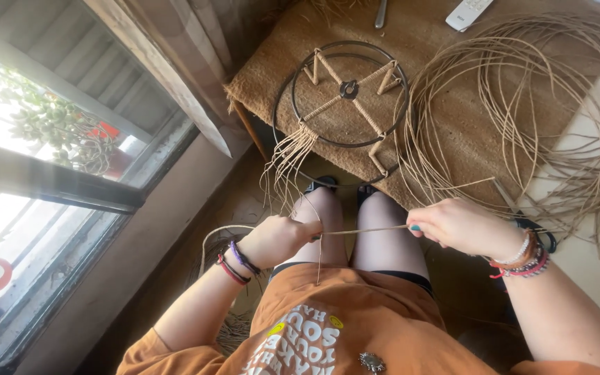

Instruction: Weaving long strands of wicker onto a circular metal frame to create a decorative object or furniture component.

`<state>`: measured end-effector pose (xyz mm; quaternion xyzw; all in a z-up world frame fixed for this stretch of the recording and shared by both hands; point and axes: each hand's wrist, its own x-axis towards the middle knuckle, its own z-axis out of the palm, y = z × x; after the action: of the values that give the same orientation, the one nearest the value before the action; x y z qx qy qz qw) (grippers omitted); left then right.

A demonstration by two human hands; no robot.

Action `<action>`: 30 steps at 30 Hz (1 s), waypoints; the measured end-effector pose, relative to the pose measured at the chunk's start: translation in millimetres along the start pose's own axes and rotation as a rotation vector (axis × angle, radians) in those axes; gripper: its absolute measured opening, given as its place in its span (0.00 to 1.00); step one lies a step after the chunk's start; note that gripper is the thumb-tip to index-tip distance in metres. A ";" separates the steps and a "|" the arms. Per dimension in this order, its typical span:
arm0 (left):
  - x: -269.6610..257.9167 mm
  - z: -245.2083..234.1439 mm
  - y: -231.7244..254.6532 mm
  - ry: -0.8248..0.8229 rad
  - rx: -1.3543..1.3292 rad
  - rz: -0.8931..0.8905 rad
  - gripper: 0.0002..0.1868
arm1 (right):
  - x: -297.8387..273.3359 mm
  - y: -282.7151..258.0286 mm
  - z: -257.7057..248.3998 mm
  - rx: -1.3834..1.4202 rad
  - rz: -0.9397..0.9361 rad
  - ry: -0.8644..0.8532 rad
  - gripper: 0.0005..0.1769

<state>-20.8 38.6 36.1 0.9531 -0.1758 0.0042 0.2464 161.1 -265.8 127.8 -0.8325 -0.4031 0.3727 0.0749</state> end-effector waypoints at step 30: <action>93.7 24.4 41.5 0.537 -1.481 -0.429 0.15 | 85.7 -22.9 69.8 1.055 -0.120 0.525 0.13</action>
<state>51.2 -38.0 42.9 0.5224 0.1183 0.0679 0.8417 133.5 -200.5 39.9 -0.7227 -0.1777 0.2994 0.5971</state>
